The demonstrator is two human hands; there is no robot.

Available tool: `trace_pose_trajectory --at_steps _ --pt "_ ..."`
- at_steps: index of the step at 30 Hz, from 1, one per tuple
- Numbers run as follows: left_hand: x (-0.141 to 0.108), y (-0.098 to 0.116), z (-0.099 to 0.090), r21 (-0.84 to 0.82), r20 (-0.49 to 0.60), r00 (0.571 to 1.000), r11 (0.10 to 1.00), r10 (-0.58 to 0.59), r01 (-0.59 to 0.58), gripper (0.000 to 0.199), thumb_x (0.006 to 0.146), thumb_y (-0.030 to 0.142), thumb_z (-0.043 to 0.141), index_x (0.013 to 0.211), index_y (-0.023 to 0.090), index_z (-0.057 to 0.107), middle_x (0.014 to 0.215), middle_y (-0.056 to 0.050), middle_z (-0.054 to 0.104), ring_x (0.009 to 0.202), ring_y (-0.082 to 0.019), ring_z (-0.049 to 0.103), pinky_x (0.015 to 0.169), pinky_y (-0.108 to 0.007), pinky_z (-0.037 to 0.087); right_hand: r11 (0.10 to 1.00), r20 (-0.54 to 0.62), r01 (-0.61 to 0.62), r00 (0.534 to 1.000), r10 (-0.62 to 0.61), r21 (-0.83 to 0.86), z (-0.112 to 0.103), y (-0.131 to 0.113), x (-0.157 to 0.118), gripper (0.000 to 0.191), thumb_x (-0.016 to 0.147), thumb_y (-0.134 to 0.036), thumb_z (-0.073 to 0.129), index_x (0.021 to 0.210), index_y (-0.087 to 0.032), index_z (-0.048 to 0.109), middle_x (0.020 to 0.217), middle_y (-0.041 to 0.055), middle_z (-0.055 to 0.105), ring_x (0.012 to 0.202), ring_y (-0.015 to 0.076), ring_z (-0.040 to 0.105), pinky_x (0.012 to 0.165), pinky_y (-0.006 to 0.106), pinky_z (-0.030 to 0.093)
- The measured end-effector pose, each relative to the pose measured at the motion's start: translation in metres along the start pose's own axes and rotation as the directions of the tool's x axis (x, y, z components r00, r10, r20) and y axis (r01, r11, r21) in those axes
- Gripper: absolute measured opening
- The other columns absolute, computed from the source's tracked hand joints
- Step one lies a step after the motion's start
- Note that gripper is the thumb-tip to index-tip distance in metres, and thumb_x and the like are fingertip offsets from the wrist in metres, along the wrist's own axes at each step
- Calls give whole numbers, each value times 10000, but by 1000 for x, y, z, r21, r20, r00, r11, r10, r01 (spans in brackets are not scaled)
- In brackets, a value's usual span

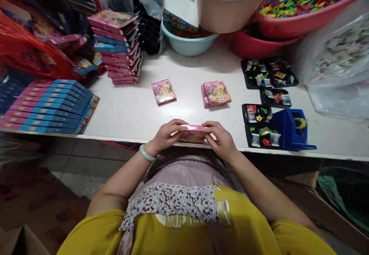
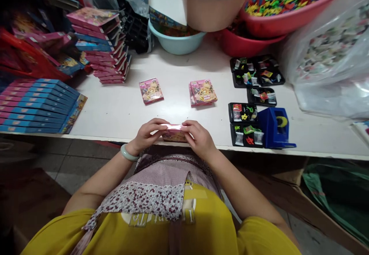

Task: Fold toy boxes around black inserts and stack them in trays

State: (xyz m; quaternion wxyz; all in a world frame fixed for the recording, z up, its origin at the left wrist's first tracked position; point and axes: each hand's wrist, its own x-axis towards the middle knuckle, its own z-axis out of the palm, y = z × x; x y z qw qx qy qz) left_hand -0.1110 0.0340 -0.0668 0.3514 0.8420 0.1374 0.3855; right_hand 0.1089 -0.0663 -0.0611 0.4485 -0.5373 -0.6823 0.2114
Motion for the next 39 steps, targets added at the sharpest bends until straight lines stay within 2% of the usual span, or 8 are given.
trace_pose_trajectory --at_steps 4,8,12,16,22,27,34,39 --pt "8 5 12 -39 -107 979 985 -172 168 246 879 213 663 1117 212 603 977 -47 642 890 -138 638 753 -272 568 985 -74 -122 988 132 124 -1 2 -5 235 929 -294 546 1154 -270 610 1228 89 632 1133 209 613 872 377 566" --pt "16 1 31 8 -218 968 991 -128 133 195 877 162 644 1061 225 645 1002 -40 637 940 -155 622 753 -287 545 937 -272 -349 901 338 9 -65 26 -40 288 908 -376 557 1151 -238 628 1167 95 649 1020 208 643 799 345 563" --pt "21 -11 44 109 -279 959 990 -59 93 235 845 141 675 1062 232 667 1012 -36 649 913 -158 632 709 -289 539 630 -581 -677 705 408 -380 -158 49 -96 287 904 -374 528 1031 -179 695 1006 123 648 879 242 629 838 424 528" --pt "21 -16 43 143 -249 967 985 -60 98 233 835 178 697 1058 243 678 1016 -39 654 896 -174 634 687 -320 542 369 -641 -808 589 492 -459 -204 65 -121 283 861 -398 594 965 -177 737 1031 145 606 892 273 622 846 448 509" --pt "19 -14 41 135 -238 962 977 -130 166 267 843 190 694 1098 265 669 1045 -62 641 927 -218 624 691 -390 536 638 -643 -768 460 612 58 -203 87 -129 396 717 -590 679 784 -200 690 830 40 613 723 180 597 728 383 550" --pt "20 -11 39 148 -228 963 973 -143 179 289 842 190 689 1110 293 657 1075 -45 646 952 -240 634 688 -408 552 657 -692 -740 400 601 143 -188 95 -148 438 762 -630 575 797 -197 633 868 45 624 758 171 608 717 359 566" --pt "23 -13 41 172 -194 980 982 -46 80 283 836 159 693 1103 248 656 1133 -44 676 1012 -222 670 762 -375 598 629 -710 -775 409 573 62 -168 73 -139 288 718 -474 673 620 -208 620 776 78 657 833 246 626 846 440 518" --pt "34 -1 46 224 -140 988 974 63 -30 193 840 132 676 1012 198 619 932 -27 643 813 -125 635 588 -202 515 714 -289 -538 669 685 448 -89 19 -74 272 751 -455 712 880 -221 763 749 24 730 616 149 629 656 331 546"
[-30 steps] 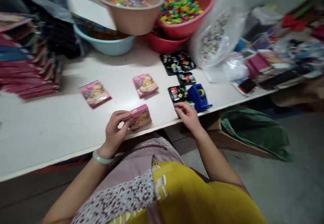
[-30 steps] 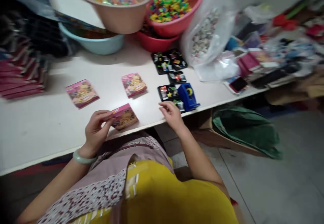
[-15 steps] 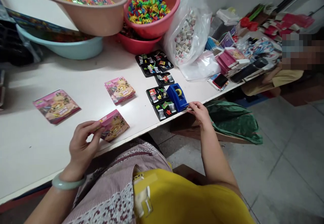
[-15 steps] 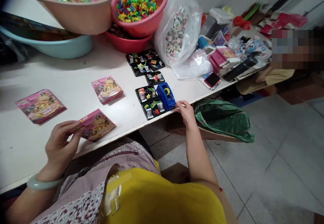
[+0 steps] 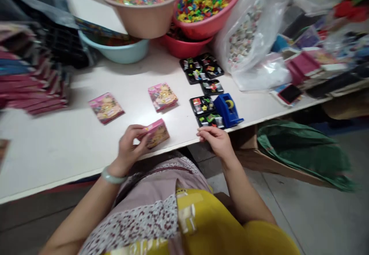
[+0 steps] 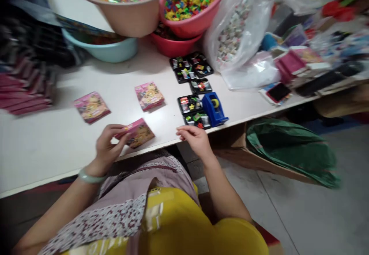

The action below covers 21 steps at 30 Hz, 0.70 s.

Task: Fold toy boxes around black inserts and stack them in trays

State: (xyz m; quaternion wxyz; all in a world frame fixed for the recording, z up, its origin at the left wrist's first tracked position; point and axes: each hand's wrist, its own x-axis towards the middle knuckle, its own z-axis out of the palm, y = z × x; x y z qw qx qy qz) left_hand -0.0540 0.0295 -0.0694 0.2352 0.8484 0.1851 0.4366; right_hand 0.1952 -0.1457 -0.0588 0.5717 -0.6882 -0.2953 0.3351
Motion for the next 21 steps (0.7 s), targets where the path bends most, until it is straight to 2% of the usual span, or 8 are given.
trace_pose_trajectory --at_steps 3,6,9,12,14,16,19,21 --pt "7 8 -2 63 111 993 997 43 -50 278 888 155 607 1160 202 567 907 -34 613 755 -123 595 596 -216 500 975 245 -50 970 -5 218 67 -22 0 273 728 -407 759 939 -235 779 787 16 748 626 124 633 694 324 556" --pt "12 12 -7 189 256 962 970 100 -152 435 944 198 510 1374 225 456 938 -51 590 707 -125 563 585 -232 483 964 356 -97 934 2 249 107 -29 9 461 729 -406 747 1154 -228 719 763 -10 723 588 106 608 673 312 552" --pt "14 10 -10 223 336 933 952 128 -211 463 964 208 460 1422 268 427 927 -42 576 706 -127 562 572 -225 472 987 356 -53 934 -5 151 118 -26 19 633 766 -407 697 1357 -216 572 691 -42 671 527 103 572 612 291 530" --pt "14 3 -7 109 259 955 978 145 -178 388 950 202 498 1334 254 514 959 -53 607 783 -136 600 616 -231 494 980 302 156 947 -112 -123 113 -25 25 615 827 -397 640 1406 -234 514 676 -30 658 536 132 575 618 301 517" --pt "15 -1 -1 -7 173 982 997 74 -74 260 937 200 533 1188 220 599 957 -56 633 802 -133 613 645 -234 504 884 268 310 937 -222 -351 109 -24 30 576 830 -435 651 1362 -231 563 675 0 654 620 182 613 678 339 526" --pt "17 -6 6 -131 85 989 983 -117 128 128 920 239 583 1027 194 637 894 -37 651 758 -121 610 646 -229 503 801 252 403 913 -320 -443 107 -20 39 562 816 -484 663 1314 -230 603 783 50 686 770 235 652 762 382 538" --pt "23 -22 10 -317 36 910 858 -414 403 168 889 350 634 931 187 634 855 -26 663 739 -125 613 653 -235 510 863 281 420 896 -344 -282 109 -10 66 536 848 -502 598 1314 -238 581 1074 90 704 945 246 663 828 388 555" --pt "29 -44 1 -385 -6 867 801 -499 458 237 874 397 641 1003 200 619 946 -43 667 849 -149 635 741 -263 530 910 240 364 918 -315 -200 111 -7 96 549 859 -491 559 1333 -212 555 1179 99 686 996 242 662 852 381 558"
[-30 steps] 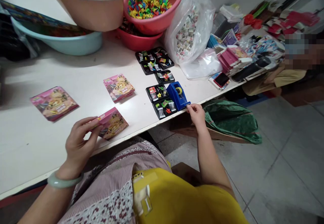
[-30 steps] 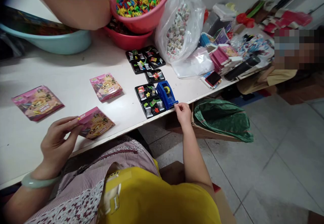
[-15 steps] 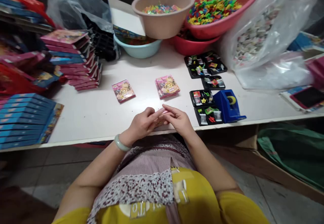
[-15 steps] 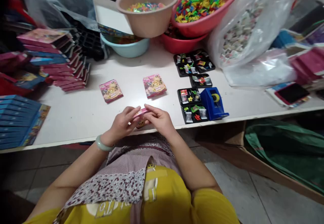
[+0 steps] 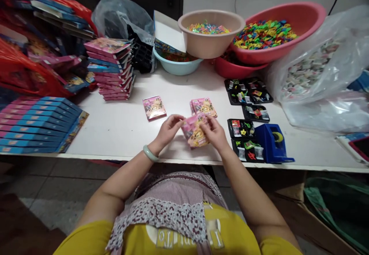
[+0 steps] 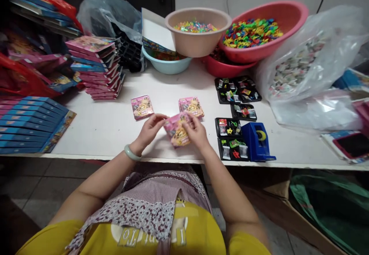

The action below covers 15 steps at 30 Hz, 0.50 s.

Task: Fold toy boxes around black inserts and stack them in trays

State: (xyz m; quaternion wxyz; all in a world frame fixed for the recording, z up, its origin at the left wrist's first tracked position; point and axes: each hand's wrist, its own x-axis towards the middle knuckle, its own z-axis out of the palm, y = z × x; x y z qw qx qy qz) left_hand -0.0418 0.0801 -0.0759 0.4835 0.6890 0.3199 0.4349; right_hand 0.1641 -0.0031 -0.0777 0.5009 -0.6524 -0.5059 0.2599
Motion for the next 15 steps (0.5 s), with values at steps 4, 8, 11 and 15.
trace_pose_trajectory --at_steps 4,8,11,15 --pt "37 -32 -60 142 -401 913 980 -73 141 366 822 350 680 1131 202 552 1044 -63 619 992 -186 606 897 -327 500 975 -137 -143 983 120 -171 -14 24 75 571 877 -389 460 1384 -128 507 1257 144 654 1064 251 645 936 390 522" --pt "53 -58 -110 306 -520 816 837 -253 454 417 751 255 702 1127 152 554 1091 -107 599 999 -230 587 936 -388 474 869 -43 -237 969 242 -435 -21 36 121 448 829 -344 512 1183 -113 660 1164 186 685 1098 314 620 991 452 474" --pt "54 -71 -117 340 -498 816 800 -294 495 350 712 242 712 1031 154 597 1020 -96 620 990 -255 586 945 -410 463 860 -67 -216 976 209 -462 -7 32 121 544 798 -344 571 1268 -72 594 1324 255 577 1265 393 504 1070 558 378" --pt "59 -79 -112 346 -497 817 798 -292 495 223 686 241 718 870 167 617 940 -100 633 1089 -309 556 1025 -447 399 927 -85 145 979 -184 -346 59 11 104 615 864 -368 534 1427 -135 441 1524 194 390 1429 339 328 1172 566 245"
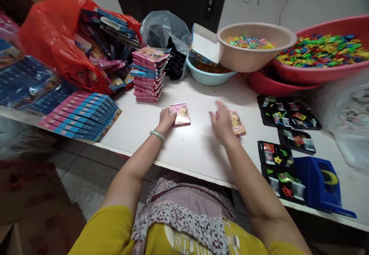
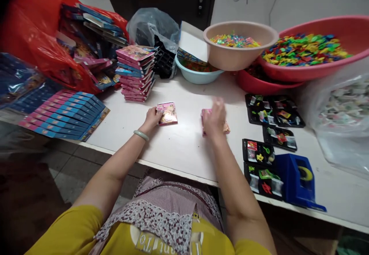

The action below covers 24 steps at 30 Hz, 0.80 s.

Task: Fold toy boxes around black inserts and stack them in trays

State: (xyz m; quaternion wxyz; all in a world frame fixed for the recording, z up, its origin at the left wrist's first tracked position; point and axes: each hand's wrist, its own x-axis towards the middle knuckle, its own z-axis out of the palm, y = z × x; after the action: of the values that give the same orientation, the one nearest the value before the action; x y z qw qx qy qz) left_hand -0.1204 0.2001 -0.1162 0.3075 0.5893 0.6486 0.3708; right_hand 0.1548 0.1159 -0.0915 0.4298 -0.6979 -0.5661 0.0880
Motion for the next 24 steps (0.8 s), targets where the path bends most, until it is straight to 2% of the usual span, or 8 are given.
trace_pose_trajectory --at_steps 1,3,6,8,11,15,19,24 --pt "2 1 2 -6 -1 1000 1000 -2 2 211 682 232 716 856 167 614 949 -108 634 1119 -319 543 1047 -457 379 991 84 73 993 -82 110 20 -15 -4 559 874 -368 533 1394 -168 482 1476 169 465 1390 308 397 1169 530 286" --pt "4 5 5 -37 3 1000 999 -9 9 201 676 206 707 846 166 609 965 -113 636 1146 -319 534 1067 -464 365 969 315 -39 948 -41 245 63 -42 -8 512 839 -342 597 1322 -181 542 1384 164 560 1312 294 489 1138 502 356" --pt "-1 10 7 -136 43 999 991 -16 21 226 719 209 674 925 157 596 954 -103 647 1045 -274 602 986 -440 455 941 378 -246 914 146 232 107 -64 -10 588 790 -289 643 1337 -124 502 1285 207 606 1235 317 547 1077 534 413" --pt "-14 12 5 -213 86 996 976 -21 39 291 795 255 621 1060 151 560 926 -90 659 910 -230 651 862 -401 528 929 372 -287 909 186 235 112 -64 -15 674 800 -288 624 1413 -111 407 1240 200 613 1125 289 614 977 500 503" --pt "-49 10 -4 -400 203 975 917 94 -6 498 859 323 592 1309 183 432 993 -83 674 893 -195 679 799 -347 566 853 390 -321 908 154 411 85 -51 -38 795 798 -353 645 1493 -197 293 1232 134 588 955 212 672 799 384 587" --pt "-109 6 -20 -620 341 806 760 485 -195 735 872 293 631 1500 301 249 1220 -93 626 1090 -189 652 925 -339 552 777 285 -196 958 23 599 25 -37 -88 732 787 -376 694 1448 -296 391 1311 101 533 940 168 665 846 353 568" --pt "-151 4 -25 -538 284 753 749 593 -387 674 928 214 546 1519 334 243 1241 -73 620 1057 -155 664 939 -325 559 862 178 -74 984 -19 501 -14 -34 -133 647 865 -325 636 1462 -300 388 1286 102 585 952 169 654 863 348 559" --pt "-163 5 -26 -355 315 718 778 621 -518 520 923 243 576 1423 261 435 1265 -105 612 1025 -167 651 895 -320 565 933 171 110 969 -177 343 -35 -32 -147 349 953 -320 503 1289 -280 587 1159 85 670 973 198 656 851 369 570"
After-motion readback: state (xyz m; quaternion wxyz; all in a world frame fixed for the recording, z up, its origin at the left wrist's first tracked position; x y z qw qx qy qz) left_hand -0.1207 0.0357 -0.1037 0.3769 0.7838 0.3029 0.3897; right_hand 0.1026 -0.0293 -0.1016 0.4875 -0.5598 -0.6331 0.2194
